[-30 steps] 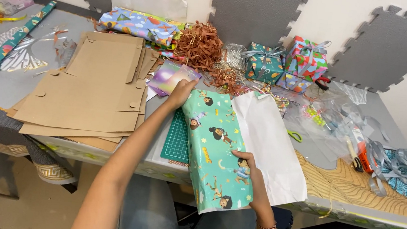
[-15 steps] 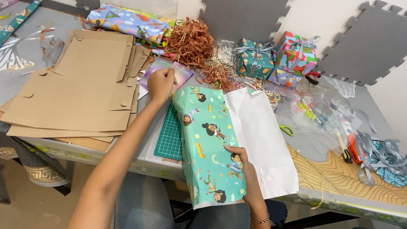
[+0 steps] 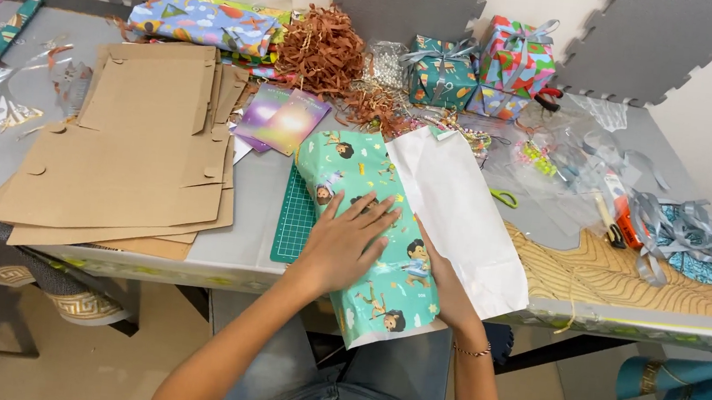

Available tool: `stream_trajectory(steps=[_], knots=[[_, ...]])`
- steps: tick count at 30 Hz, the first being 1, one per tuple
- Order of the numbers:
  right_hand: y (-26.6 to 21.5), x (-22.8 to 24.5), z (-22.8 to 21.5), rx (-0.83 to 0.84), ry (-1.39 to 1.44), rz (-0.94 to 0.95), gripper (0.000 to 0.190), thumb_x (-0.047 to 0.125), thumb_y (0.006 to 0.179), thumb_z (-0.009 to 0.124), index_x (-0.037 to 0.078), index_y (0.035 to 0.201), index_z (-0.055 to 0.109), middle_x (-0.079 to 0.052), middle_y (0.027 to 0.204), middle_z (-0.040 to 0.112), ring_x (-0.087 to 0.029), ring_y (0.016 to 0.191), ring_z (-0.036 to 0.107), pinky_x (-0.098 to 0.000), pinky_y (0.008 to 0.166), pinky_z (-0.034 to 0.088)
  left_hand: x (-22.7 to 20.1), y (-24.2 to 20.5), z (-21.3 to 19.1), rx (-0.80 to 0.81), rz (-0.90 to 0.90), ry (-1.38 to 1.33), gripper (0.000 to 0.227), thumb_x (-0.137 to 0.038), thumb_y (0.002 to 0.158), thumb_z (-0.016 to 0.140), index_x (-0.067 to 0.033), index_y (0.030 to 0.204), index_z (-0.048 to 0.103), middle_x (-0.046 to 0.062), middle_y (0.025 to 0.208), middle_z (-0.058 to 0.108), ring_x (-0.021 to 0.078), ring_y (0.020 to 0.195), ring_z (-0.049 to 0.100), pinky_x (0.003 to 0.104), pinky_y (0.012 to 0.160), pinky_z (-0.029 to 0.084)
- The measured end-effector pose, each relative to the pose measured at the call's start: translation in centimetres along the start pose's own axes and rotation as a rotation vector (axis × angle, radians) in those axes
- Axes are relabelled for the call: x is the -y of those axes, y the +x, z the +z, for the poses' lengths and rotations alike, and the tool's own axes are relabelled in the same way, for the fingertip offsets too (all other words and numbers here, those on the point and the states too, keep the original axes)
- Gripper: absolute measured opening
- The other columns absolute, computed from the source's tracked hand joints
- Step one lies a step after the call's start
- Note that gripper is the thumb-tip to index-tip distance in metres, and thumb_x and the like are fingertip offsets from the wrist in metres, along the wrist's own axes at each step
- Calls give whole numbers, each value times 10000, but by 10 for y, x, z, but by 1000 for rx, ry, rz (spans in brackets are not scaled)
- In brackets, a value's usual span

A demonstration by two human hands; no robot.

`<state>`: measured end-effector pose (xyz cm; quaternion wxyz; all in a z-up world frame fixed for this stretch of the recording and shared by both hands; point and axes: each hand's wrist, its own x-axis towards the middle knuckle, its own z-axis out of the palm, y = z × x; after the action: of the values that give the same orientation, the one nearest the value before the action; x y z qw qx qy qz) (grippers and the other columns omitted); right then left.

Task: Wrapping a gift with patterned paper using tape and scissors on a craft table.

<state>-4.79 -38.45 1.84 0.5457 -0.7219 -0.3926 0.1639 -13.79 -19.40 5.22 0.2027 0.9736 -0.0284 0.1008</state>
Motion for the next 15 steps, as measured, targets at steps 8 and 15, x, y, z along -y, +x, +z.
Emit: stream_trajectory(steps=[8, 15], knots=[[3, 5, -13, 47, 156, 101, 949, 173, 803, 741, 88, 1617, 260, -236, 1585, 409, -444, 1472, 320, -608, 1199, 183, -8, 17, 37, -130, -46, 107, 501, -255, 1063, 310, -190, 1539, 453, 50, 1608, 414, 313, 1514, 280, 625, 1214, 15], [22, 31, -57, -297, -538, -151, 500, -30, 828, 635, 281, 1186, 793, -42, 923, 804, -320, 888, 745, -424, 878, 549, -8, 12, 37, -132, -57, 78, 516, -254, 1057, 289, -183, 1550, 423, 62, 1629, 373, 363, 1516, 243, 681, 1184, 9]])
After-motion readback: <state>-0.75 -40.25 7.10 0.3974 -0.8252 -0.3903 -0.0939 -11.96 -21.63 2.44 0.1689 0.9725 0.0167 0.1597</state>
